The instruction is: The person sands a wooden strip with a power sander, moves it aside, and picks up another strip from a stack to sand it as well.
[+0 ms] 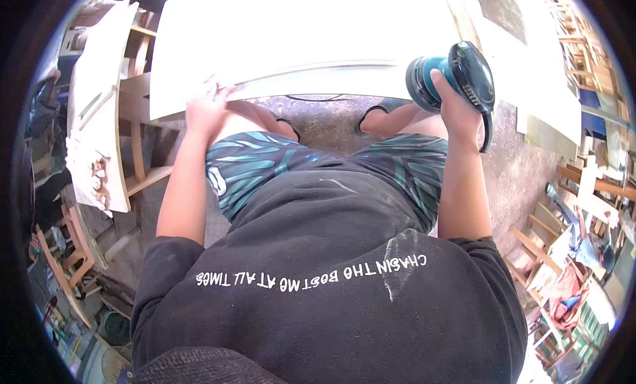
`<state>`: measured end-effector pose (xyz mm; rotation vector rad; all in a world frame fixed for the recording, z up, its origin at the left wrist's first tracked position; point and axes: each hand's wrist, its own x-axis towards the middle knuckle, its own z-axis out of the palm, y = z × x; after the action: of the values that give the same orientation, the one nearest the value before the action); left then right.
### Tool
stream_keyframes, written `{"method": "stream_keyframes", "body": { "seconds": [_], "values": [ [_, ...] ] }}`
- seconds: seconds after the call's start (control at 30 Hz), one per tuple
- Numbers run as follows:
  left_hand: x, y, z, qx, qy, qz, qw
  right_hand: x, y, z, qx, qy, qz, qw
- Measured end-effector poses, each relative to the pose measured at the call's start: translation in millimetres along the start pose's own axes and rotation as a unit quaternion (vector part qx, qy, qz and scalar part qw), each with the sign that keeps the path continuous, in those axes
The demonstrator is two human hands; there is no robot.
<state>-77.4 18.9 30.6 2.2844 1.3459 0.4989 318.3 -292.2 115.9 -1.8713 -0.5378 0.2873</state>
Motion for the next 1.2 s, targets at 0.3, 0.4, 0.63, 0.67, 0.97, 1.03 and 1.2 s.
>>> {"method": "stream_keyframes", "body": {
  "seconds": [0.3, 0.4, 0.63, 0.67, 0.97, 1.03, 1.2],
  "values": [
    [-12, 7, -11, -0.078, -0.07, -0.014, 0.994, -21, 9, 21, -0.021, 0.018, -0.007, 1.0],
    [-20, 9, -16, -0.129, -0.088, -0.028, 0.987, -21, 16, 19, -0.022, 0.021, -0.002, 1.0],
    [-29, -3, -26, -0.231, -0.113, -0.108, 0.96, -21, 27, 27, -0.042, 0.021, 0.026, 0.999],
    [-28, -7, -28, -0.226, -0.105, -0.122, 0.961, -22, 29, 29, -0.035, 0.016, 0.031, 0.999],
    [-33, -27, -50, -0.227, -0.095, -0.108, 0.963, -22, 28, 30, -0.032, -0.031, 0.066, 0.997],
    [-35, -24, -55, -0.204, -0.089, -0.101, 0.97, -23, 20, 30, -0.027, -0.037, 0.071, 0.996],
    [-34, -33, -58, -0.197, -0.107, -0.12, 0.967, -21, 23, 29, -0.059, -0.057, 0.054, 0.995]
  ]
}}
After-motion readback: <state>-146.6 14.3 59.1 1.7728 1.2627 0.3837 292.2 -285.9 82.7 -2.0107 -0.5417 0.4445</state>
